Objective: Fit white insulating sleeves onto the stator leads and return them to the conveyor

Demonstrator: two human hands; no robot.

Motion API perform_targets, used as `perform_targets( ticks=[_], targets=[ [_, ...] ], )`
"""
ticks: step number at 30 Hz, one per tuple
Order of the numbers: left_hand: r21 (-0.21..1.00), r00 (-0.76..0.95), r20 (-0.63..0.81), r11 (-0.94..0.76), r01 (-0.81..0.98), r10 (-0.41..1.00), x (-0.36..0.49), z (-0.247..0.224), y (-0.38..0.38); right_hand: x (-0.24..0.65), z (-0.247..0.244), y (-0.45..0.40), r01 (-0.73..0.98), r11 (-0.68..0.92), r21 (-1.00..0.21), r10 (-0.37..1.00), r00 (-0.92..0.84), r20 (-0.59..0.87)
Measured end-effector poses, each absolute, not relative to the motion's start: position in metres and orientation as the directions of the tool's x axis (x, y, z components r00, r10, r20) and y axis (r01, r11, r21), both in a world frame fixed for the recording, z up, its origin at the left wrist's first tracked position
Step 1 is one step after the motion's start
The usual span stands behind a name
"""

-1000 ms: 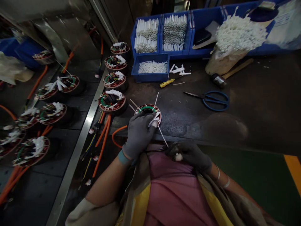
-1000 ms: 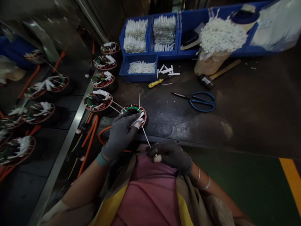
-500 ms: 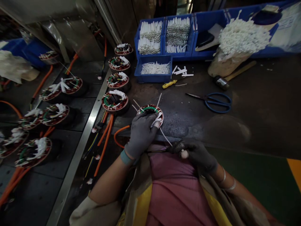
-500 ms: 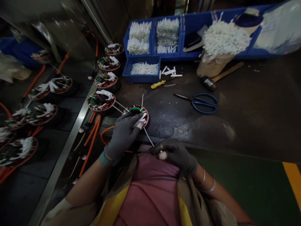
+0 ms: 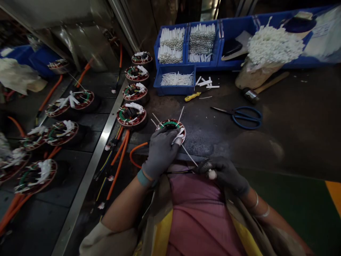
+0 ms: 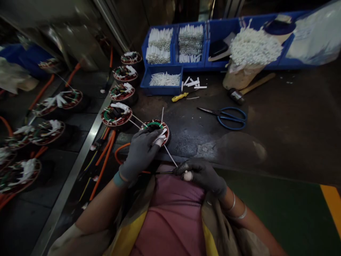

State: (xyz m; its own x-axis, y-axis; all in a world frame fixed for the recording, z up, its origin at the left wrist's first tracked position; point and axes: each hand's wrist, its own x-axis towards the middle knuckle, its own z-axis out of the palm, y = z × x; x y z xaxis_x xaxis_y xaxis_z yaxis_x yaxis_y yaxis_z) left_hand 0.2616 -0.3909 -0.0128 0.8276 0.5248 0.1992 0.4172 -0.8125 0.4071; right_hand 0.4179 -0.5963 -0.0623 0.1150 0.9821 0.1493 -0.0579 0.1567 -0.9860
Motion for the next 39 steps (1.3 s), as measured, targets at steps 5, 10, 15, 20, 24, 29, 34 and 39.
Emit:
perform_targets(
  ticks=[5,10,15,20,24,29,34,39],
  targets=[
    [0.380,0.832,0.176,-0.816,0.437,0.527,0.262,-0.012,-0.391,0.413,-0.065,-0.560,0.038,0.178,-0.983,0.956,0.230,0.182],
    [0.362,0.828,0.148,-0.809,0.463,0.541,0.262,-0.013,-0.390,0.402,-0.057,-0.521,0.327,0.194,-0.925,0.870,0.379,0.316],
    [0.454,0.774,0.241,-0.773,0.443,0.585,0.262,-0.019,-0.394,0.398,-0.052,-0.522,0.481,0.099,-0.871,0.754,0.535,0.381],
    [0.498,0.661,0.235,-0.672,0.547,0.713,0.262,-0.023,-0.397,0.395,-0.047,-0.518,0.520,0.057,-0.852,0.738,0.553,0.387],
    [0.532,0.723,0.240,-0.711,0.459,0.647,0.262,-0.021,-0.396,0.397,-0.044,-0.510,0.564,0.066,-0.823,0.768,0.499,0.403],
    [0.540,0.721,0.238,-0.706,0.459,0.651,0.262,-0.019,-0.396,0.399,-0.045,-0.504,0.603,0.088,-0.793,0.789,0.443,0.425],
    [0.543,0.728,0.236,-0.709,0.450,0.643,0.261,-0.020,-0.396,0.398,-0.048,-0.500,0.648,0.090,-0.756,0.811,0.393,0.433],
    [0.542,0.730,0.253,-0.718,0.437,0.635,0.261,-0.021,-0.396,0.404,-0.043,-0.494,0.651,0.033,-0.758,0.839,0.394,0.375]
  ],
)
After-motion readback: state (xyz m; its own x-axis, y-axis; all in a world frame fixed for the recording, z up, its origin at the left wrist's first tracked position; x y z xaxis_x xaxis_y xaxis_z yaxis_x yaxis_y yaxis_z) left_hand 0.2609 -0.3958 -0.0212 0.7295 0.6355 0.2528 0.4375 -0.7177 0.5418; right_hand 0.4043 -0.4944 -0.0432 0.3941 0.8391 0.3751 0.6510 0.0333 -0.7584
